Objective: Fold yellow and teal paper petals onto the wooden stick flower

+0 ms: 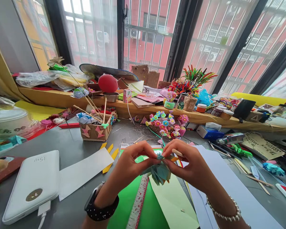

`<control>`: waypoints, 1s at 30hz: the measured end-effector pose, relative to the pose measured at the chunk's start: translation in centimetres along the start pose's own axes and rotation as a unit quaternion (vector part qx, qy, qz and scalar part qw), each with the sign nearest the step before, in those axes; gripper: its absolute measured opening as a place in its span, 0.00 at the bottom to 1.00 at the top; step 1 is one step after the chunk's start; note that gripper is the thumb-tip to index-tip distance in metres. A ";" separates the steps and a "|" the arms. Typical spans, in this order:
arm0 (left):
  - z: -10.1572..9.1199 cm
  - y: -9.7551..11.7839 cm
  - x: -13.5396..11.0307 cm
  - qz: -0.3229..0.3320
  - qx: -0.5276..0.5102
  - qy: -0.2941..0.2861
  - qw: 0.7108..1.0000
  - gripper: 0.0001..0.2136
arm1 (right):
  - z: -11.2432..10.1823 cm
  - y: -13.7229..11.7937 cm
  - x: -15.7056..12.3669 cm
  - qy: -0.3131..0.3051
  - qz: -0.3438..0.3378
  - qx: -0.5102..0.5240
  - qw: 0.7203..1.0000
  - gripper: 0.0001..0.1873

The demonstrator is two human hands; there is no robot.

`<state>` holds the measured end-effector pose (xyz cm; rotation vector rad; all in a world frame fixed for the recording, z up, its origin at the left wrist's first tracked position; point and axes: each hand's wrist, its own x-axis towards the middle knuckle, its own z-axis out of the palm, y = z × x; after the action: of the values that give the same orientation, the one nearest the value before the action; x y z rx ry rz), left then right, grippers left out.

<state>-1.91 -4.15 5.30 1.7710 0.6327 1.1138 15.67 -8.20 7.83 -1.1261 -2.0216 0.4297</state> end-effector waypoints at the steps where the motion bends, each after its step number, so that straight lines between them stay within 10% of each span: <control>1: 0.0 0.0 0.0 0.003 0.010 -0.001 1.000 0.05 | 0.0 0.0 0.0 -0.005 0.001 0.000 1.000 0.01; 17: 0.5 -0.1 0.0 0.097 0.140 0.051 0.984 0.05 | 0.0 0.1 0.1 0.010 0.016 -0.038 0.999 0.02; 30: 0.5 -0.2 0.3 0.040 0.123 0.005 0.992 0.02 | -0.3 0.8 0.1 -0.016 -0.001 -0.060 0.998 0.05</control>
<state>-1.33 -4.03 5.15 2.0164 0.7362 1.1378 16.31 -7.71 7.55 -1.1961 -2.0993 0.3321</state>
